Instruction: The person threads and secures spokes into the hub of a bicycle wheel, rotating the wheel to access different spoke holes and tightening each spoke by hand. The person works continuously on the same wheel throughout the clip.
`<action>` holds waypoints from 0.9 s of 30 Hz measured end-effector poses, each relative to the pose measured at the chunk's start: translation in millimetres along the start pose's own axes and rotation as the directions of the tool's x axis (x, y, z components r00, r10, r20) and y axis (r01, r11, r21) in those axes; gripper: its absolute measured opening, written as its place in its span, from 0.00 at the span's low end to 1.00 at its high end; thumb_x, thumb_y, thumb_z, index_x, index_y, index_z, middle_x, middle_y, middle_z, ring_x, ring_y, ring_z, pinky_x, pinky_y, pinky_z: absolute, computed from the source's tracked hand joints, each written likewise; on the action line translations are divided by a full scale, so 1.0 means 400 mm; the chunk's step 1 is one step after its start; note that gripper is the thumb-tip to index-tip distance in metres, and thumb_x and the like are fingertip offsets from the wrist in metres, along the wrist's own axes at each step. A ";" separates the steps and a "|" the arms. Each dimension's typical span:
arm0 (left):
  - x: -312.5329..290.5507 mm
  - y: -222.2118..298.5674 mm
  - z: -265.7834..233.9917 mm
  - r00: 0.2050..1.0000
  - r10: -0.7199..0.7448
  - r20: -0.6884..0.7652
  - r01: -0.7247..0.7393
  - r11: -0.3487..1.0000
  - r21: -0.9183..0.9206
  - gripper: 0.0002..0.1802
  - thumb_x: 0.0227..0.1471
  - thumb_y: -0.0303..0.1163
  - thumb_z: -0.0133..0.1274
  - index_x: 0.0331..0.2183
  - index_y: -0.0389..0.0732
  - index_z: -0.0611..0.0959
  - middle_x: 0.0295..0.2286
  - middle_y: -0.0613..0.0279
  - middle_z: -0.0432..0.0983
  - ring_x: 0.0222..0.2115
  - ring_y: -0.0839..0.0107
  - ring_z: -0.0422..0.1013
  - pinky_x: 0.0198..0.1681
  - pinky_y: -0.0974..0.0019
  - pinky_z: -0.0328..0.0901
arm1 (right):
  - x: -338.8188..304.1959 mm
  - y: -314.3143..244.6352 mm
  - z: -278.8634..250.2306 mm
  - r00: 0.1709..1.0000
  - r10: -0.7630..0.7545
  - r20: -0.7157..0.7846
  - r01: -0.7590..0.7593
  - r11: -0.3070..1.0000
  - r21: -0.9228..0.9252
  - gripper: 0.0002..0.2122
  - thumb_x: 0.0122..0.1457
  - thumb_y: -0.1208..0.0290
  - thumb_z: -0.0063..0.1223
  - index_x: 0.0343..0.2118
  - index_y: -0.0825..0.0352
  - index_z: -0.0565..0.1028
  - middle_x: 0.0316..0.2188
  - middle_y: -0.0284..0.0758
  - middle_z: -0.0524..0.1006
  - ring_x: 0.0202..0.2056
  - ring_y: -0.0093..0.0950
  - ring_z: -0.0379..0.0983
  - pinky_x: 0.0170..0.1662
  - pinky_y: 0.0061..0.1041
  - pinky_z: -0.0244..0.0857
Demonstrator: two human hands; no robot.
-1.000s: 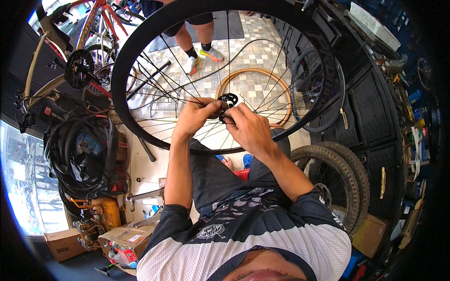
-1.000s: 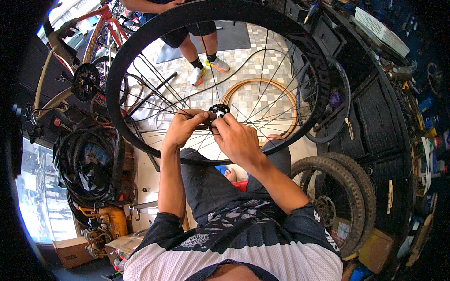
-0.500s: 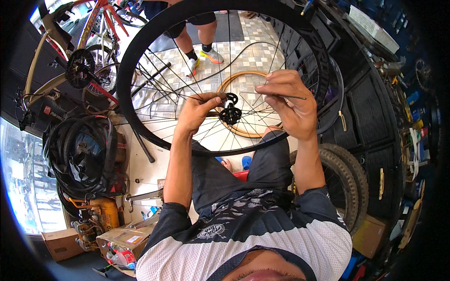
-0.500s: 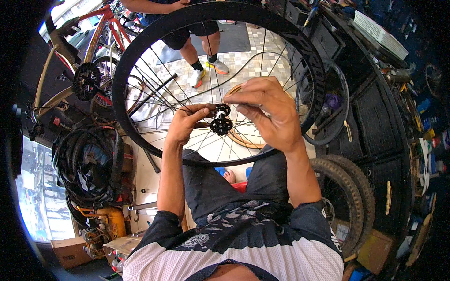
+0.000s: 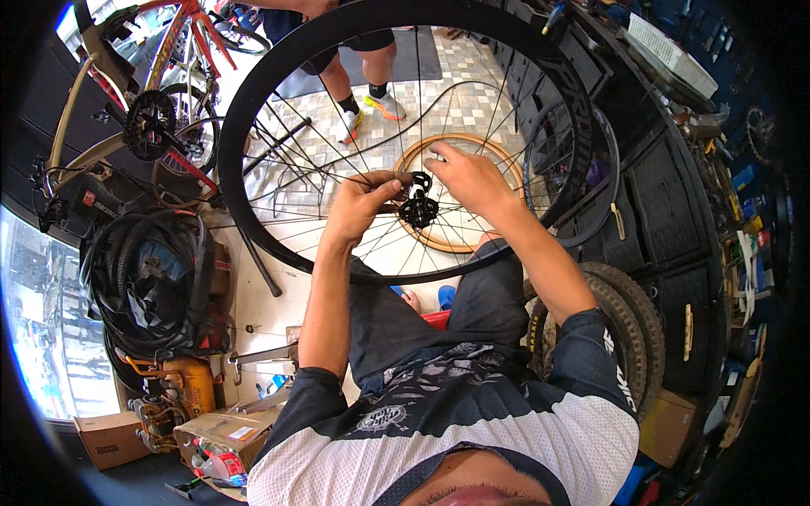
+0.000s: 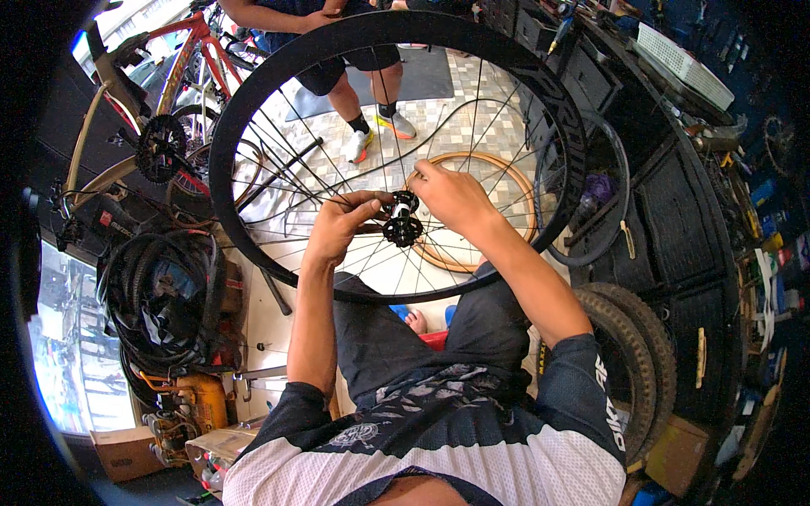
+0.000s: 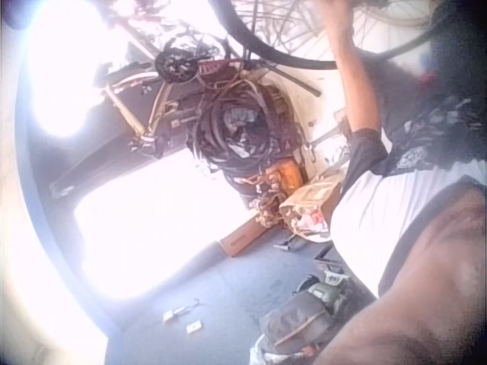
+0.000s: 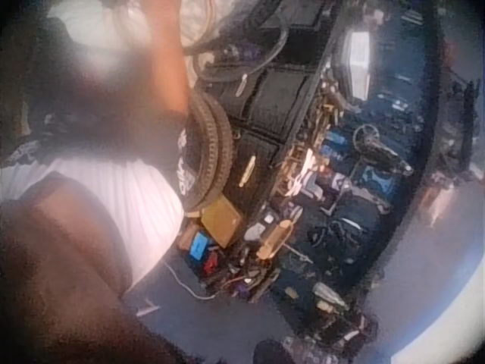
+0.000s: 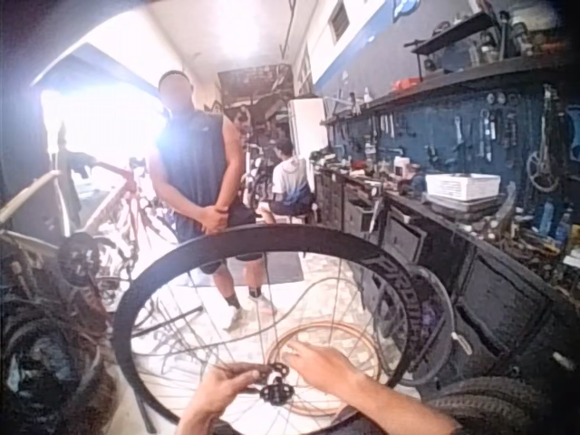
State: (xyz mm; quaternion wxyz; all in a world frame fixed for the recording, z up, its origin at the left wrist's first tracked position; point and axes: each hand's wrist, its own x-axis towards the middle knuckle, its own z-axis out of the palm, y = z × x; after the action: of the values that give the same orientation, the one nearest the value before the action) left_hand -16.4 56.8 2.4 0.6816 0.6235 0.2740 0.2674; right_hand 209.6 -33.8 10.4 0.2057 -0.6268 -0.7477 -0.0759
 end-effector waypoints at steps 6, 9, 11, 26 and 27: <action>-0.002 0.002 -0.001 1.000 0.002 0.012 -0.002 1.000 0.009 0.15 0.64 0.31 0.57 0.47 0.31 0.87 0.38 0.55 0.85 0.37 0.71 0.81 0.42 0.67 0.77 | 0.036 0.040 0.034 0.997 -0.078 -0.022 0.076 0.995 -0.070 0.05 0.59 0.75 0.52 0.32 0.68 0.78 0.41 0.42 0.77 0.39 0.43 0.82 0.40 0.42 0.79; 0.001 -0.001 -0.004 1.000 0.005 0.022 -0.005 1.000 0.010 0.15 0.64 0.31 0.58 0.47 0.31 0.87 0.39 0.54 0.85 0.37 0.71 0.81 0.42 0.67 0.77 | 0.039 0.041 0.033 0.997 -0.082 0.017 0.083 0.993 -0.083 0.05 0.59 0.75 0.52 0.34 0.68 0.79 0.44 0.42 0.77 0.41 0.42 0.83 0.41 0.40 0.79; 0.005 -0.008 -0.007 1.000 0.005 0.009 -0.005 1.000 0.022 0.15 0.64 0.31 0.58 0.47 0.31 0.86 0.39 0.54 0.85 0.37 0.71 0.81 0.42 0.66 0.77 | 0.038 0.034 0.025 0.994 -0.101 0.032 0.103 0.993 -0.056 0.06 0.60 0.75 0.52 0.35 0.67 0.80 0.46 0.41 0.78 0.42 0.42 0.83 0.42 0.40 0.79; 0.003 -0.003 -0.005 1.000 -0.009 0.016 0.008 0.999 0.040 0.16 0.64 0.32 0.58 0.48 0.33 0.86 0.39 0.58 0.85 0.35 0.74 0.79 0.41 0.68 0.76 | 0.044 0.052 0.026 0.989 -0.096 0.114 0.103 0.993 -0.061 0.11 0.59 0.77 0.51 0.42 0.64 0.83 0.54 0.38 0.79 0.44 0.41 0.83 0.45 0.37 0.79; 0.002 -0.004 -0.007 1.000 -0.009 0.018 0.008 0.999 0.038 0.16 0.64 0.33 0.58 0.48 0.33 0.87 0.39 0.58 0.85 0.35 0.74 0.79 0.41 0.68 0.76 | 0.044 0.056 0.032 0.990 -0.110 0.091 0.113 0.993 -0.038 0.10 0.60 0.76 0.51 0.41 0.64 0.82 0.53 0.39 0.79 0.44 0.41 0.82 0.46 0.38 0.79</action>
State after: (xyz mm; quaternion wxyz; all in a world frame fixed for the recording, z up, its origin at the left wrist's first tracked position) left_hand -17.8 59.2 0.5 0.6733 0.6376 0.2753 0.2536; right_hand 226.3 -8.8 2.7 0.1540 -0.5911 -0.7882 -0.0754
